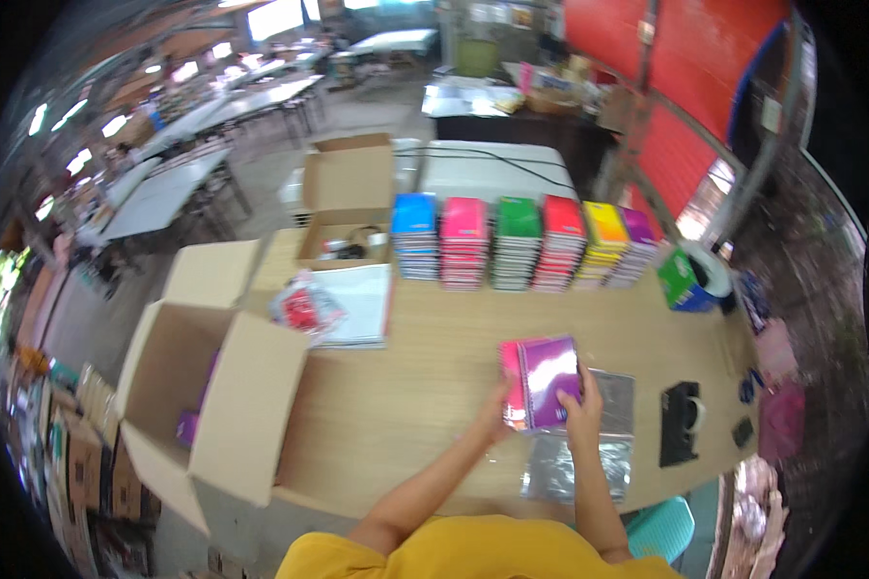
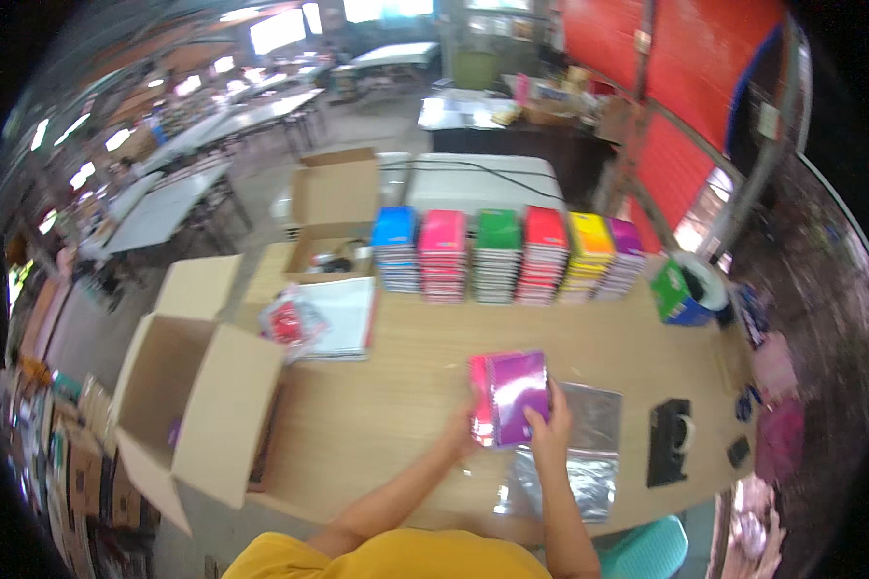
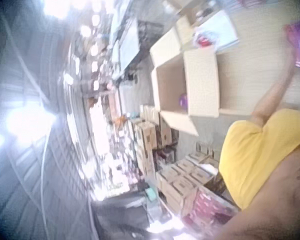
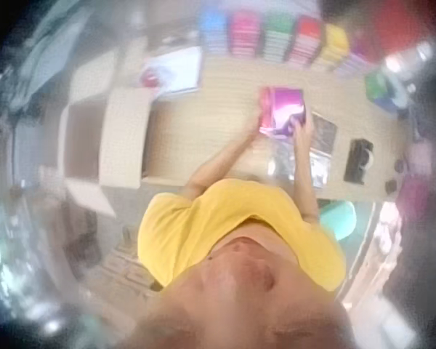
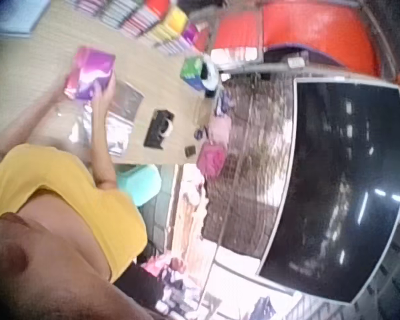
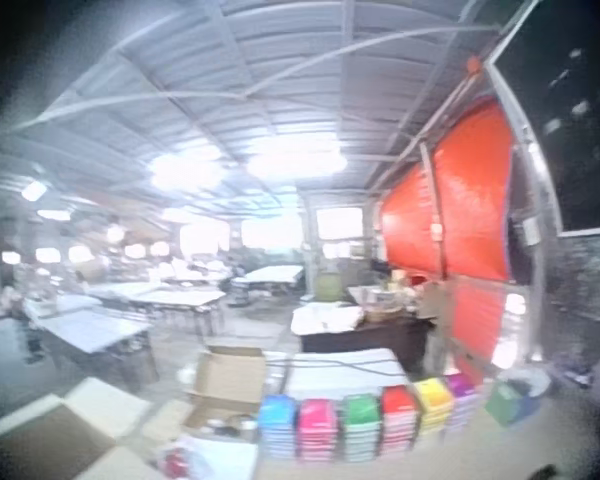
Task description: The person selects several colorful notebooks from stacks on a table, aligns them, and places the small stack inside a plastic sleeve. They then use tape to seal the sleeve and place the packaged notebooks into a cardboard box.
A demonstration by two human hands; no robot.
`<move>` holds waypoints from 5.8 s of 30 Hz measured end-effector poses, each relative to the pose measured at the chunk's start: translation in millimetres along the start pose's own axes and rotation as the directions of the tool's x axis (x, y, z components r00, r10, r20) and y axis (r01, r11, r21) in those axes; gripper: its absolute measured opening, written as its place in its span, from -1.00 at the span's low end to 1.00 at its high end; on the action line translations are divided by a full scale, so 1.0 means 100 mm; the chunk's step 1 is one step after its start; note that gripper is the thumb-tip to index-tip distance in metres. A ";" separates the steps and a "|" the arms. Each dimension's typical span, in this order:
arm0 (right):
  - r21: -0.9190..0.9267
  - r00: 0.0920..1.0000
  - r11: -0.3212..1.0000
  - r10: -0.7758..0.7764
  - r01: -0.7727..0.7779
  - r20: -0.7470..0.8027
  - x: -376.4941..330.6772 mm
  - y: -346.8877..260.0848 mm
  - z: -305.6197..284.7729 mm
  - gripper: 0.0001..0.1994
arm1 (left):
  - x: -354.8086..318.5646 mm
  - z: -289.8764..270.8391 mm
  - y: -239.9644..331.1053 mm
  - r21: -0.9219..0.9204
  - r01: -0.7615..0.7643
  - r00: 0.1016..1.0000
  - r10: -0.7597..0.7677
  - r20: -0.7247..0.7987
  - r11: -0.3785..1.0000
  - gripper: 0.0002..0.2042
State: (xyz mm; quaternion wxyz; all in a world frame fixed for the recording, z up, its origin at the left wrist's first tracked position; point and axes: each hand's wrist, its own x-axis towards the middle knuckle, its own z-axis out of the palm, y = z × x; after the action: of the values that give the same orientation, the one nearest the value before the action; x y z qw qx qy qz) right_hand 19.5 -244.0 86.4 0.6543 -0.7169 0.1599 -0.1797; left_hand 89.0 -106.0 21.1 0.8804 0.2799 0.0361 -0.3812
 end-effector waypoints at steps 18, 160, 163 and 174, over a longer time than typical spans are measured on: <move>0.594 0.731 0.435 0.302 -0.677 0.612 -1.34 0.60 -1.42 -0.24 | -1.18 0.76 -0.09 -0.061 -0.906 0.070 -0.290 0.955 -0.418 -0.54; -0.546 0.335 0.681 0.431 0.488 0.838 0.26 1.15 1.89 -0.18 | -2.37 -1.60 -0.41 0.868 0.231 0.881 0.473 0.006 -0.440 -0.31; -0.560 0.324 0.677 0.456 0.477 0.829 0.20 1.08 2.00 -0.19 | -2.40 -1.64 -0.41 0.853 0.258 0.883 0.470 -0.017 -0.453 -0.29; -0.592 0.358 0.663 0.472 0.457 0.805 0.17 1.09 1.94 -0.18 | -2.41 -1.61 -0.44 0.860 0.277 0.865 0.500 -0.030 -0.428 -0.34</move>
State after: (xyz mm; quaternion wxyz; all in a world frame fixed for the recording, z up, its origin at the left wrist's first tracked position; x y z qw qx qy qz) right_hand 125.6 -91.2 -37.0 0.2650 -0.8818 -0.1789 0.3467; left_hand -87.2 110.7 -67.9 0.2255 0.9644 -0.1298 -0.0469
